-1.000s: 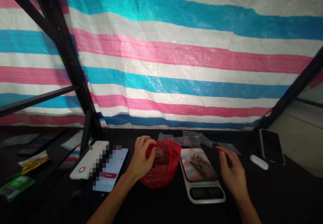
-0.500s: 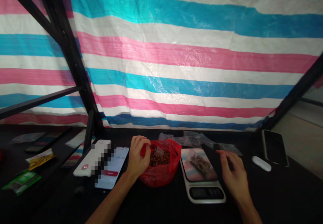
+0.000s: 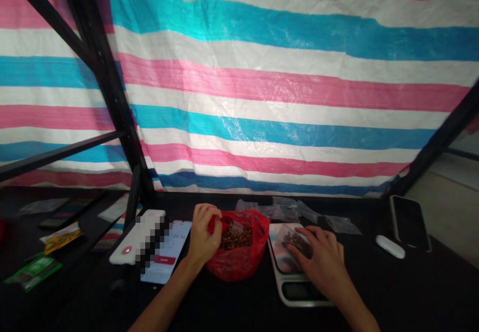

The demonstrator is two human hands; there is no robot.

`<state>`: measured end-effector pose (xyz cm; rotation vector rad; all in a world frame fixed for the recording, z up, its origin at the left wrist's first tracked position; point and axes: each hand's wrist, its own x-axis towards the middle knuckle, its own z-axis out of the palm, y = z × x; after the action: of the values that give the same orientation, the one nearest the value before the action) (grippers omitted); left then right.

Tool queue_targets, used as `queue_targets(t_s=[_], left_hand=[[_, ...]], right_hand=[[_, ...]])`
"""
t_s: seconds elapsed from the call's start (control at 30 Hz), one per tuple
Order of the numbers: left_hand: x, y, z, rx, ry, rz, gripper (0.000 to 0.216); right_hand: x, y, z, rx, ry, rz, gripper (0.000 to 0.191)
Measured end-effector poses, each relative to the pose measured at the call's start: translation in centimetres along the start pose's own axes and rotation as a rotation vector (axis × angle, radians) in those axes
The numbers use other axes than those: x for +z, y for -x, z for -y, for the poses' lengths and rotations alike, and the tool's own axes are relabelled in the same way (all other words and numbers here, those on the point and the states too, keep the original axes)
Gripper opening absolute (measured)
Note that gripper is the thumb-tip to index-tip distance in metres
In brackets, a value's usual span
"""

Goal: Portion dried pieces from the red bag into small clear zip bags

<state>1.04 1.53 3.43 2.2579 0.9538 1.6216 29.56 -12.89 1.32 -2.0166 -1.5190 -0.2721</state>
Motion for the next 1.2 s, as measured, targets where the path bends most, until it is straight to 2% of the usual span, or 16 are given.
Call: queue_targets(t_s=[0.13,0.23,0.33,0.4,0.5,0.6,0.73,1.2], left_hand=[[0.0,-0.1,0.3,-0.021,-0.013,-0.022,0.021],[0.0,-0.3,0.4,-0.050,-0.017,-0.039,0.021],[0.0,-0.3,0.6,-0.072,-0.010,-0.038,0.021],[0.0,-0.3,0.7,-0.077,-0.005,-0.027,0.021],[0.0,-0.3,0.7,-0.088,-0.001,-0.010,0.021],[-0.1,-0.4,0.8,-0.093,0.003,-0.010,0.021],[-0.2,-0.5,0.8,-0.100,0.010,-0.025,0.021],[-0.4,-0.5,0.7,-0.087,0.035,-0.026,0.021]], right_hand=[[1.1,-0.4,-0.8,-0.007,-0.052,0.018,0.030],[1.0,-1.3,-0.4,-0.013,-0.226,-0.015,0.031],[-0.2,-2.6,2.7,-0.092,-0.471,0.054,0.033],[-1.0,-3.4,5.7,-0.178,-0.520,0.156,0.032],[-1.3,-4.2,9.6,-0.272,-0.403,0.343,0.020],[-0.5,-4.4,11.1,-0.310,-0.205,0.414,0.019],[0.8,-4.0,11.0,-0.287,-0.140,0.373,0.030],[1.7,-3.5,10.9,-0.283,-0.130,0.344,0.039]])
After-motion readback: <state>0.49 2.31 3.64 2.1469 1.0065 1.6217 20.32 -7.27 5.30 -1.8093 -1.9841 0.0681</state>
